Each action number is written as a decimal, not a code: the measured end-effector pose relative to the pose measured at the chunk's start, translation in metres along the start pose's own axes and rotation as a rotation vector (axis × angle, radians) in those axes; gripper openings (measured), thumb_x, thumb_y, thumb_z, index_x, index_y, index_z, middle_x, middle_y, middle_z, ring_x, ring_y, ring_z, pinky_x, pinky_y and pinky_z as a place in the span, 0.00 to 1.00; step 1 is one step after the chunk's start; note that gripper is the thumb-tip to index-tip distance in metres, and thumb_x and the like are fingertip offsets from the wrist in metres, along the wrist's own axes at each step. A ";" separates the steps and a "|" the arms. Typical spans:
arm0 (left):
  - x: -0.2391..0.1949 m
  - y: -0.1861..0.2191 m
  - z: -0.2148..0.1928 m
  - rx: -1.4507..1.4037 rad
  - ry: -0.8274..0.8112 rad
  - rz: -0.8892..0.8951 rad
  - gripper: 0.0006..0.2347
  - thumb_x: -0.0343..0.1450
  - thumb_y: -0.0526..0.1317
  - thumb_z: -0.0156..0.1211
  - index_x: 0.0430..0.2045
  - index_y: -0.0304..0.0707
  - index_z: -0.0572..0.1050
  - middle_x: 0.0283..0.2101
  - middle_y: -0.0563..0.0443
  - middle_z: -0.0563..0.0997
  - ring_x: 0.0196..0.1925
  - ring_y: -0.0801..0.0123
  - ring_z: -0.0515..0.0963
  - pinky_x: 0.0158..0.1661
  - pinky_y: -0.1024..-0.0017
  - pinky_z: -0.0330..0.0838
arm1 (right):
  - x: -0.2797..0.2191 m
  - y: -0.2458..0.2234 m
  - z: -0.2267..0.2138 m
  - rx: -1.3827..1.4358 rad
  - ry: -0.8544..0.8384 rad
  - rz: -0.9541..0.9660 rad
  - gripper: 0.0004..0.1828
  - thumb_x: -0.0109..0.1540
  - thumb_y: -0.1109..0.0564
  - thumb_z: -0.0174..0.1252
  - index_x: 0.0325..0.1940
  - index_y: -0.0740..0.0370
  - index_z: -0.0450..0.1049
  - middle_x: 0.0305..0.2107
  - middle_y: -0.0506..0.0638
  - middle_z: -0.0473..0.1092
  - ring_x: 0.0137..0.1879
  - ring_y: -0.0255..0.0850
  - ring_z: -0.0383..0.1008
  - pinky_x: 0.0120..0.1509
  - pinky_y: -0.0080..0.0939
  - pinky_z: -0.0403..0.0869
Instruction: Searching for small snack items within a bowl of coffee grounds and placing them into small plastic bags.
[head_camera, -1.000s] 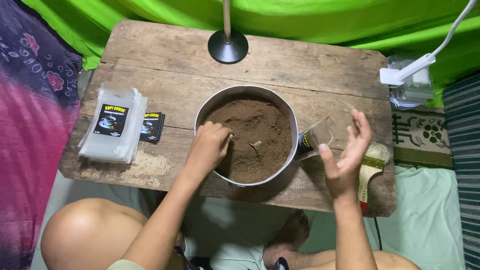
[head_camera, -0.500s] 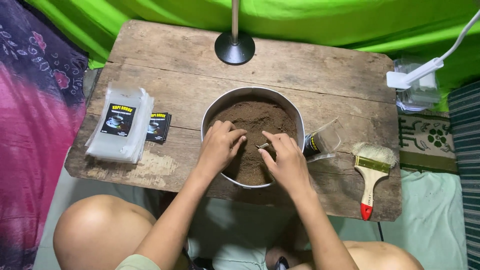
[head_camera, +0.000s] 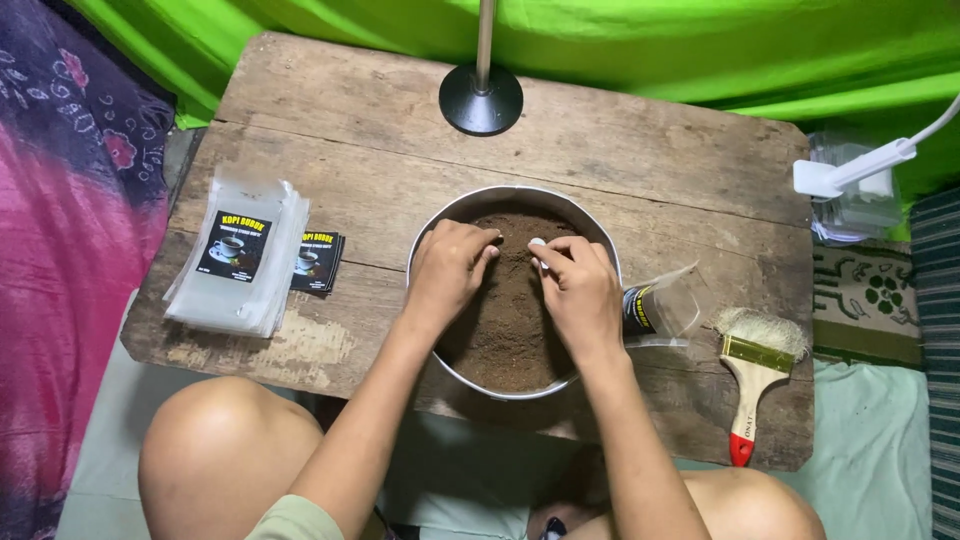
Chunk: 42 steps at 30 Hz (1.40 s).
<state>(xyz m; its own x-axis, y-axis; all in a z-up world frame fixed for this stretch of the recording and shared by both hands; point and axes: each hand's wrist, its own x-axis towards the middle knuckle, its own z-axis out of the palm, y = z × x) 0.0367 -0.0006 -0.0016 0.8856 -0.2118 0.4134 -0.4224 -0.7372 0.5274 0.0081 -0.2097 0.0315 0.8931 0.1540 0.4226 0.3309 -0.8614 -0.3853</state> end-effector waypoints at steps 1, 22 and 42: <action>-0.002 0.002 0.003 -0.002 -0.001 -0.002 0.08 0.74 0.45 0.61 0.43 0.54 0.83 0.37 0.57 0.83 0.45 0.62 0.79 0.43 0.66 0.72 | -0.001 0.003 0.004 -0.001 -0.003 0.000 0.09 0.63 0.54 0.64 0.46 0.42 0.84 0.38 0.42 0.74 0.47 0.45 0.76 0.49 0.45 0.77; -0.052 -0.011 0.008 0.292 0.104 0.135 0.05 0.73 0.46 0.59 0.34 0.52 0.81 0.27 0.58 0.77 0.36 0.66 0.77 0.37 0.67 0.69 | -0.030 -0.009 -0.025 0.003 -0.217 0.077 0.07 0.64 0.48 0.61 0.44 0.36 0.83 0.35 0.36 0.77 0.47 0.41 0.77 0.53 0.45 0.74; -0.056 0.050 -0.034 -0.087 -0.257 -0.047 0.09 0.74 0.42 0.54 0.32 0.38 0.79 0.27 0.40 0.80 0.36 0.47 0.82 0.37 0.56 0.76 | -0.042 -0.021 -0.049 0.107 -0.428 0.159 0.07 0.62 0.56 0.60 0.42 0.54 0.81 0.31 0.57 0.77 0.43 0.58 0.81 0.47 0.56 0.78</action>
<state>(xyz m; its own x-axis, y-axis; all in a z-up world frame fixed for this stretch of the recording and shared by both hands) -0.0409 -0.0035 0.0268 0.9200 -0.3423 0.1908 -0.3844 -0.6943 0.6084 -0.0511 -0.2219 0.0616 0.9732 0.2295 -0.0162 0.1894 -0.8393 -0.5095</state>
